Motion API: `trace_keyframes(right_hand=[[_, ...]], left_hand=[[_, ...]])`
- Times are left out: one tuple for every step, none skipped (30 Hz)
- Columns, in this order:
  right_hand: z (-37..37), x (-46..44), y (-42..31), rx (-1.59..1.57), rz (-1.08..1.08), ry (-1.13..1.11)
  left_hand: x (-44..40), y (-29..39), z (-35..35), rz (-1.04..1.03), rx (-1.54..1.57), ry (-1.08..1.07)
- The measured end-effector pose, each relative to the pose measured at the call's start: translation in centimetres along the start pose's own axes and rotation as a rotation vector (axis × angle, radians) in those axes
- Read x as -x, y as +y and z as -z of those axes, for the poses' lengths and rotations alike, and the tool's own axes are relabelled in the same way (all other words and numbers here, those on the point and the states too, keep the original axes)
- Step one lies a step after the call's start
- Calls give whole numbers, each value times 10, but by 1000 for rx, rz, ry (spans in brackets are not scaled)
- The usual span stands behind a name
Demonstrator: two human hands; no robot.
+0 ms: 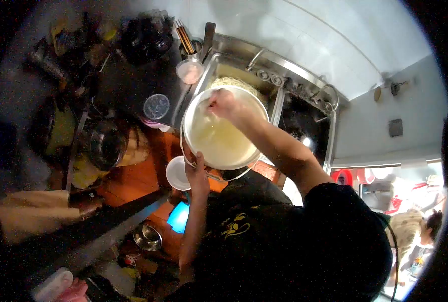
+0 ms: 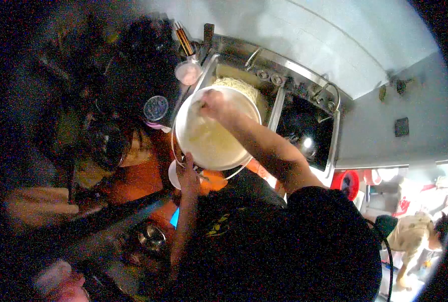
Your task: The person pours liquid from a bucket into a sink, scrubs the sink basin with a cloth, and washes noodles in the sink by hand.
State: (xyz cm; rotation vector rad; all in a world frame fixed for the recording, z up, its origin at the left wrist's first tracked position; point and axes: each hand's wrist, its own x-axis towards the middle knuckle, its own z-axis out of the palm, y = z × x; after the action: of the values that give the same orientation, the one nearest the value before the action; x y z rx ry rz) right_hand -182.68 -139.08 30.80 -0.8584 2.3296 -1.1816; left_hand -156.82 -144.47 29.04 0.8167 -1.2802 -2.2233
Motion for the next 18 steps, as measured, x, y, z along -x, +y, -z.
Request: trace_keyframes(right_hand=[[-13, -11, -3, 386, 178, -93], [-27, -11, -12, 517, 279, -156], [-41, 2, -25, 438, 288, -228], [-49, 27, -42, 173, 189, -306], [-47, 54, -59, -42, 49, -425], [-38, 78, -72, -82, -56, -586], [-30, 88, -65, 153, 13, -818], [-21, 99, -62, 367, 136, -1044], [-14, 102, -66, 458, 98, -1089], [-12, 100, -63, 502, 118, -1054], [-21, 88, -55, 482, 164, -960], [-32, 75, -49, 456, 217, -847], [-48, 61, -46, 421, 275, -737], [-65, 45, -46, 402, 335, -634], [-79, 36, -48, 386, 374, -563], [-87, 29, -55, 366, 402, -515], [-99, 24, -57, 324, 416, -503], [-105, 24, -61, 277, 423, -501]], left_hand=[[-3, -2, 1, -7, -28, -15], [-3, -7, 3, -5, -38, -11], [-4, -6, 2, 21, -28, -7], [-5, -5, 1, 48, -19, -2], [1, 5, -3, 103, 8, 9], [4, 10, -6, 141, 26, 37], [8, 15, -9, 179, 45, 66], [4, 8, -7, 88, 10, 68], [-5, -2, 0, 4, -21, 69], [-11, -9, 15, 209, 138, -21], [-18, -16, 30, 440, 295, -84], [-25, -24, 44, 668, 415, -119], [-42, 13, 51, 1075, 944, -408], [-42, 25, 50, 1023, 902, -379], [-24, 21, 30, 670, 593, -131], [-7, 17, 6, 335, 164, 113], [-1, 16, -5, 257, 71, 191], [3, 15, -15, 184, -16, 277]])
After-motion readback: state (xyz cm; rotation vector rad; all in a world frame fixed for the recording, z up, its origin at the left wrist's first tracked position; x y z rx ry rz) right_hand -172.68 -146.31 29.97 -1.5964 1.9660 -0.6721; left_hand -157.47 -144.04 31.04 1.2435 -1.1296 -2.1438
